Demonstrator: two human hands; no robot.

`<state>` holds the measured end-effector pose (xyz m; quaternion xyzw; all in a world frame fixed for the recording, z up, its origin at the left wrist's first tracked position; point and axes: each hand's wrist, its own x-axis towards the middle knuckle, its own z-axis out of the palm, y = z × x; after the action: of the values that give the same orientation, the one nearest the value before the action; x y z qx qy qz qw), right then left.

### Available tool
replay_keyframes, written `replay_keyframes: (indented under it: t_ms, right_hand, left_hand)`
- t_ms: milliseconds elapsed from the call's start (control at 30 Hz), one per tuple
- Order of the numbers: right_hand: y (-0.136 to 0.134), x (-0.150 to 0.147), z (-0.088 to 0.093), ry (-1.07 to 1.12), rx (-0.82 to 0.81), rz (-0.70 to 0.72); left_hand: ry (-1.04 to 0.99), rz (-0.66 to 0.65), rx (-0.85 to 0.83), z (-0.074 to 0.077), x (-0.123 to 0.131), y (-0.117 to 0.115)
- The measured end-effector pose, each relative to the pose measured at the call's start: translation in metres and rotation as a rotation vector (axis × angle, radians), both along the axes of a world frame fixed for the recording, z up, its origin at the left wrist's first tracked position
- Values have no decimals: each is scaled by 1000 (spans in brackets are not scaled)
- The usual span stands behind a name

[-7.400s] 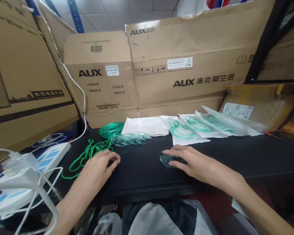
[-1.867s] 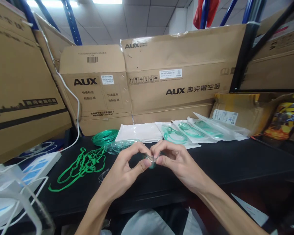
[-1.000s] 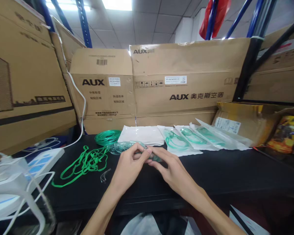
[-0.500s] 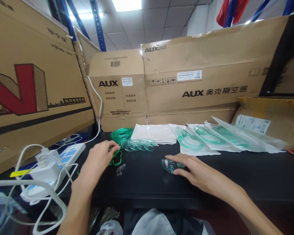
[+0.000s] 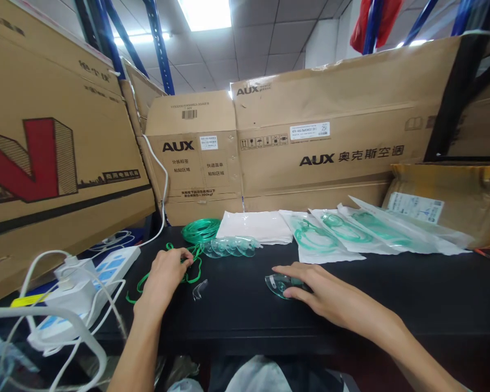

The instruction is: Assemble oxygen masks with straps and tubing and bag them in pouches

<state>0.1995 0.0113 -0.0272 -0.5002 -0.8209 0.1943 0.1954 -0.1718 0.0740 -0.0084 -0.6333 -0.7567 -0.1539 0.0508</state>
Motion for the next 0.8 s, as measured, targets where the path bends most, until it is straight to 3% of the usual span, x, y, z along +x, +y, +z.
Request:
replay_keyframes:
  t_ms: [233, 500, 800]
  right_hand:
    - [-2, -2, -1, -23, 90, 30]
    - [-3, -4, 3, -43, 48, 11]
    - [-2, -3, -2, -17, 132, 56]
  left_hand:
    - [-25, 50, 30, 7, -4, -1]
    - [-1, 18, 60, 2, -5, 0]
    - [-23, 31, 98, 3, -10, 0]
